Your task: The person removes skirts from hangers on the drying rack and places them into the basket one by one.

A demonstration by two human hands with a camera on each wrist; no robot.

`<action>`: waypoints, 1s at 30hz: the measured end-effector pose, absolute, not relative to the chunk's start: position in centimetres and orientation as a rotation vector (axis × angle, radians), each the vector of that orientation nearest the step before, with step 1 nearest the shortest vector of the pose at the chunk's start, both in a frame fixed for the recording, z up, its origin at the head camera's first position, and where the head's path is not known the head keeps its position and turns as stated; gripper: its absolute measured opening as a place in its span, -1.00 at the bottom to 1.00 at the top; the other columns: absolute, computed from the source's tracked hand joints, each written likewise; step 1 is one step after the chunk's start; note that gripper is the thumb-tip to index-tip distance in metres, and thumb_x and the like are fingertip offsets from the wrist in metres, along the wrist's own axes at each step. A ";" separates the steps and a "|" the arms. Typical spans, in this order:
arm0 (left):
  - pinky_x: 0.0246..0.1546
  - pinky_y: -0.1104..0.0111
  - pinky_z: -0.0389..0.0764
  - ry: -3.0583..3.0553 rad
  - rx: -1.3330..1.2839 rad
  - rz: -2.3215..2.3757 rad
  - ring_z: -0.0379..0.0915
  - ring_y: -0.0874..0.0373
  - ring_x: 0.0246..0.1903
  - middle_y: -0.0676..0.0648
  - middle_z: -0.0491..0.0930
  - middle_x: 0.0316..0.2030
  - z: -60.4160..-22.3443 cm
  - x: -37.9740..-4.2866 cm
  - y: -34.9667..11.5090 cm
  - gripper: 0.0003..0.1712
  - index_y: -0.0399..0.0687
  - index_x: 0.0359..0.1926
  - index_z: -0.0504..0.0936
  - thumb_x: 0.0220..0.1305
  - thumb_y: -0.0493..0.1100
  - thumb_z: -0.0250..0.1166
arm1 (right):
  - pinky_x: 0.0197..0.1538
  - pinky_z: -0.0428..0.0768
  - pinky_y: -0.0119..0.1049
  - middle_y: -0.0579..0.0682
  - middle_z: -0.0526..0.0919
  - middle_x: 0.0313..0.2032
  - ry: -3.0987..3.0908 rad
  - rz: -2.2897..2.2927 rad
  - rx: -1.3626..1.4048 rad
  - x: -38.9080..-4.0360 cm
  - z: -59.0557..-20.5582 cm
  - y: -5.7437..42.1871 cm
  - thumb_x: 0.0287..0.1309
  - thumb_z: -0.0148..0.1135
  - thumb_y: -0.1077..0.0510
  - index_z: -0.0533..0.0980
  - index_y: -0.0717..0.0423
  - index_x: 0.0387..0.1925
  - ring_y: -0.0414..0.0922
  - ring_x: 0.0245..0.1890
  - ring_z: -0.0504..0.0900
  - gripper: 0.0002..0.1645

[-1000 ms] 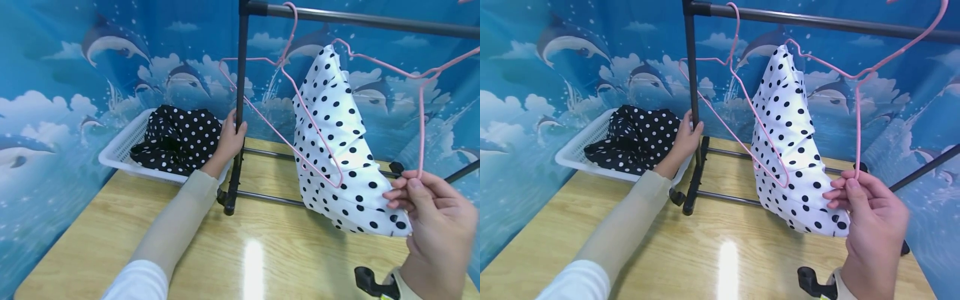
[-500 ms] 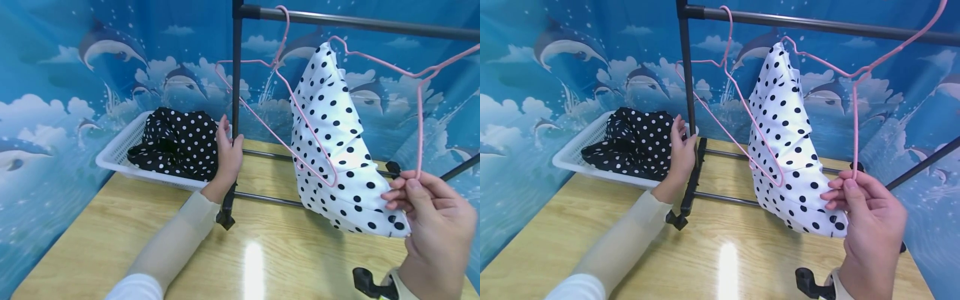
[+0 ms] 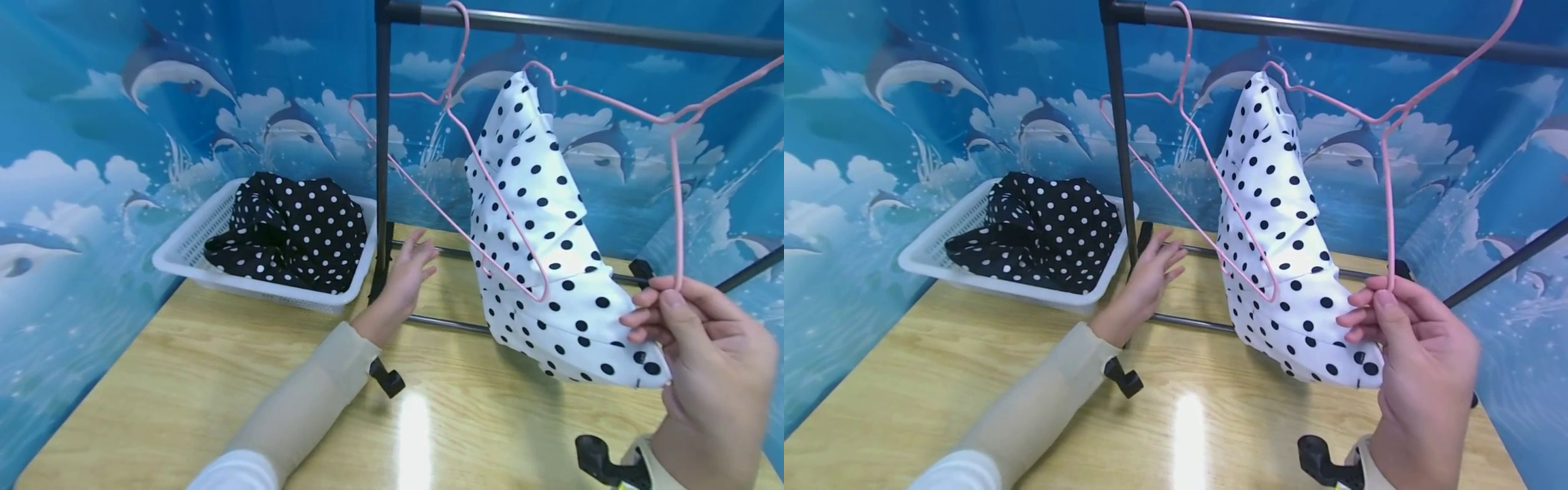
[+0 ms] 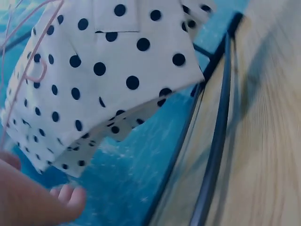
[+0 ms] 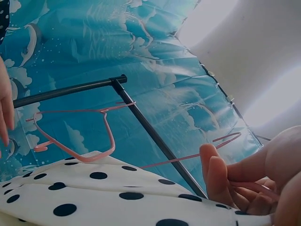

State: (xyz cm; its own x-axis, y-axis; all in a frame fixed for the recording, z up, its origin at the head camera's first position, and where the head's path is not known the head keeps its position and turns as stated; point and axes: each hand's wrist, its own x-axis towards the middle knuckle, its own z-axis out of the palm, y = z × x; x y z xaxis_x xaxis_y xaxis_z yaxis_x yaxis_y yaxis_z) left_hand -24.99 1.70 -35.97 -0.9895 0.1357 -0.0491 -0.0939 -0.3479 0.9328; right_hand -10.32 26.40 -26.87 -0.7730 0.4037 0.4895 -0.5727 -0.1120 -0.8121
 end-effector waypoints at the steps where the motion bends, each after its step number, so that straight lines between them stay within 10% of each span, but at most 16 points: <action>1: 0.32 0.08 0.26 1.637 0.071 2.447 0.24 -0.05 0.32 -0.22 0.22 0.37 -36.2 -25.2 2.0 -0.40 -0.03 0.49 0.07 0.51 -0.15 -0.02 | -0.58 0.59 -0.37 0.25 0.62 -0.48 -1.513 1.948 0.197 -10.3 -26.8 26.4 0.23 0.19 0.37 0.43 0.73 -0.17 -0.03 -0.61 0.65 -0.65; 15: 0.33 0.07 0.25 1.362 0.075 2.364 0.23 -0.07 0.34 -0.20 0.26 0.38 -37.4 -26.4 4.6 -0.32 0.03 0.50 0.06 0.50 0.16 -0.10 | -0.57 0.60 -0.39 0.23 0.64 -0.49 -1.572 1.945 0.189 -10.2 -26.5 25.9 0.25 0.17 0.37 0.46 0.69 -0.17 -0.06 -0.64 0.62 -0.68; 30: 0.27 0.13 0.33 1.393 0.151 2.243 0.35 -0.01 0.26 -0.11 0.43 0.26 -37.4 -26.1 5.2 -0.40 -0.05 0.44 0.20 0.49 0.02 0.01 | -0.57 0.59 -0.42 0.22 0.63 -0.47 -1.587 1.956 0.141 -10.2 -26.5 26.8 0.27 0.13 0.38 0.50 0.60 -0.18 -0.04 -0.63 0.62 -0.76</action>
